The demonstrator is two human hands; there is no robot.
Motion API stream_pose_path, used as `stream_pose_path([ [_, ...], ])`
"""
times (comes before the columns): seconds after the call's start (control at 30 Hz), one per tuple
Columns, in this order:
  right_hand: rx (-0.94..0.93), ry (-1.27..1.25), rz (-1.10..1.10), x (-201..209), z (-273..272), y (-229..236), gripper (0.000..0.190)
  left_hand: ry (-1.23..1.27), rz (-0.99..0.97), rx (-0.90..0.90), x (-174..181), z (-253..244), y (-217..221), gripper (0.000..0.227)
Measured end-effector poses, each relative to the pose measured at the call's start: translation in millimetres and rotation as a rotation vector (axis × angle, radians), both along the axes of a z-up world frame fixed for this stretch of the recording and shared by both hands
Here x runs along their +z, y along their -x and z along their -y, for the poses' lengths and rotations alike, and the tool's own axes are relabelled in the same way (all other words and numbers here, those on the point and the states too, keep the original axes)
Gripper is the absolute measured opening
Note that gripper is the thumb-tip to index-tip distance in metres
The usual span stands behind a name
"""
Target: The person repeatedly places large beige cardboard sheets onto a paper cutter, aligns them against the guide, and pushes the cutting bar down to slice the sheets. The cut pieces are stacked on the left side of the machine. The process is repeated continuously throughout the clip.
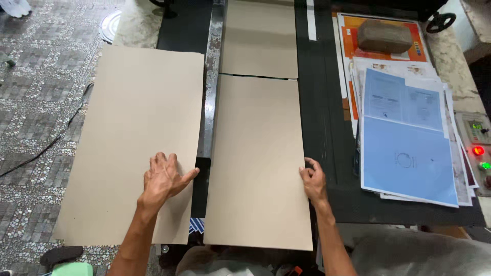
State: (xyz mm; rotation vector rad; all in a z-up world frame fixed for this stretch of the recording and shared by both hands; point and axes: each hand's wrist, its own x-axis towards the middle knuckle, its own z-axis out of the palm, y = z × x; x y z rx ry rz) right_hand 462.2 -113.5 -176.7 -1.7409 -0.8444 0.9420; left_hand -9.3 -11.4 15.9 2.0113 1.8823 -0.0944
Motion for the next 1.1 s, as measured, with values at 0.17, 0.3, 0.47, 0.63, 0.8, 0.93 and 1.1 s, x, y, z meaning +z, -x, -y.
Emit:
stream_pose_path([
  [0.17, -0.035, -0.013, 0.067, 1, -38, -9, 0.039, -0.017, 0.018, -0.010, -10, -1, 4, 0.087],
  [0.3, -0.030, -0.004, 0.132, 14, -62, -8, 0.038, -0.019, 0.026, 0.001, -7, -1, 3, 0.084],
  [0.47, 0.001, 0.121, 0.509, 24, -95, -3, 0.046, 0.006, 0.024, -0.001, -3, -3, 5, 0.079],
  [0.63, 0.021, 0.194, 0.745, 46, -124, 16, 0.047, 0.059, 0.095, 0.001, -2, -6, 10, 0.070],
  [0.8, 0.027, 0.229, 0.868, 46, -148, 25, 0.049, 0.095, 0.142, -0.009, -30, -16, 12, 0.069],
  [0.93, 0.032, 0.116, 0.913, 65, -157, 48, 0.054, -0.009, 0.156, -0.063, -29, -15, 4, 0.036],
  [1.1, 0.251, -0.076, 0.531, 122, -116, 139, 0.056, -0.207, 0.132, -0.008, 11, 15, -23, 0.031],
])
